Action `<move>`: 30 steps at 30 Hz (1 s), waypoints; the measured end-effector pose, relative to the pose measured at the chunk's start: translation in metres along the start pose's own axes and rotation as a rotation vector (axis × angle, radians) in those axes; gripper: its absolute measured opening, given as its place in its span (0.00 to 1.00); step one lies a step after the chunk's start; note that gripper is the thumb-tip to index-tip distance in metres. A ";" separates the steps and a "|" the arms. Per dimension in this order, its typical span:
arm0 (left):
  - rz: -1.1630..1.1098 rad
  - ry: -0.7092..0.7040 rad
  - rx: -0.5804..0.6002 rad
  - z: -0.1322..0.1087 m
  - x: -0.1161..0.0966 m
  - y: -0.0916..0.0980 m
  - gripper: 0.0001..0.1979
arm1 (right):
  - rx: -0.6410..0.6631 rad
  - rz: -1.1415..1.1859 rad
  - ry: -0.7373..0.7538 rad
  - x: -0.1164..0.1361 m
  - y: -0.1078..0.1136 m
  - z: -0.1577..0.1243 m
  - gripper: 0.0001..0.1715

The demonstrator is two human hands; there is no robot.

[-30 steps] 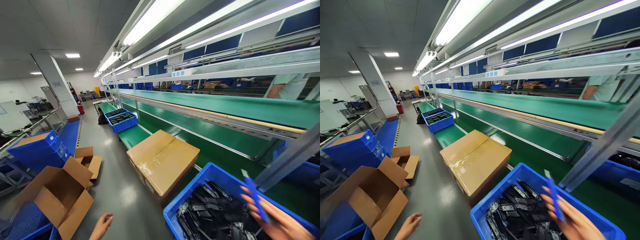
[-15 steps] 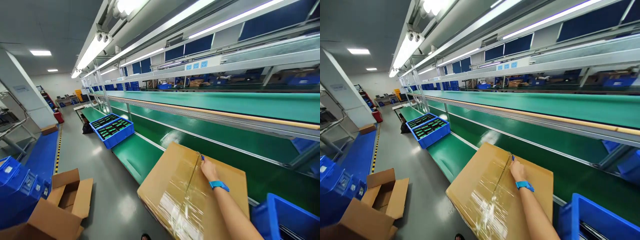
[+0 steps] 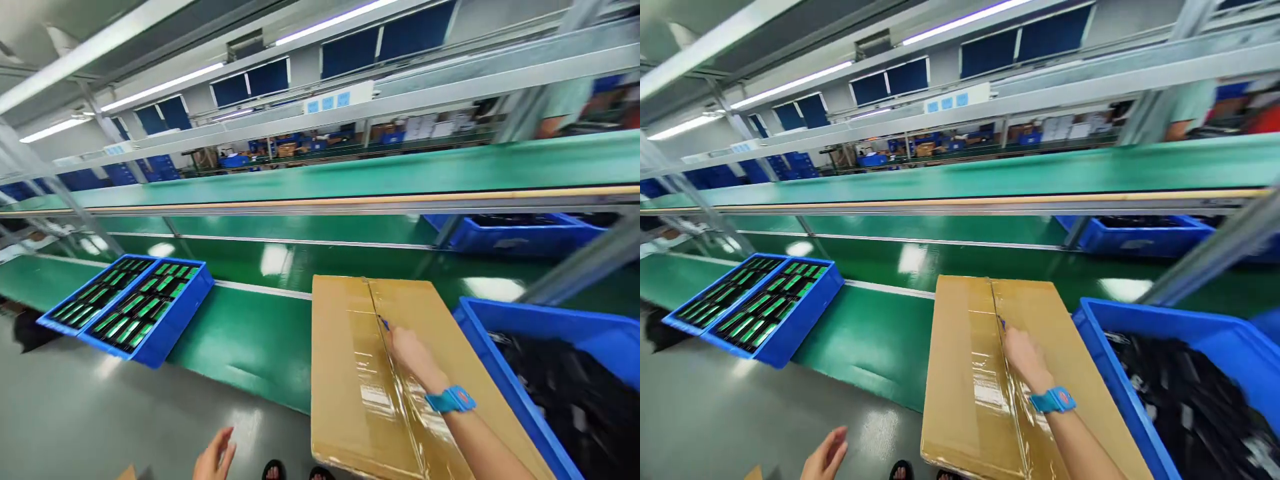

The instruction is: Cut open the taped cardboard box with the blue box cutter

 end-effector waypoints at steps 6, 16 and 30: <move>0.169 -0.673 0.309 0.116 -0.164 0.003 0.28 | 0.018 -0.056 -0.166 -0.001 -0.031 -0.123 0.31; 0.513 -1.657 0.559 0.075 -0.338 -0.115 0.17 | 0.006 -0.133 -0.450 0.001 -0.075 -0.268 0.33; 0.745 -2.078 0.494 0.060 -0.380 -0.177 0.18 | -0.581 1.393 -0.766 -0.019 -0.136 -0.313 0.40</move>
Point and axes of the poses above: each hand's wrist, its own z-axis towards the middle knuckle, its own y-axis out of the back of the hand, x = y × z, the point moved 2 cm from there along z, towards the middle knuckle, and after that the axes turned 9 degrees about z, right-handed, at the moved point
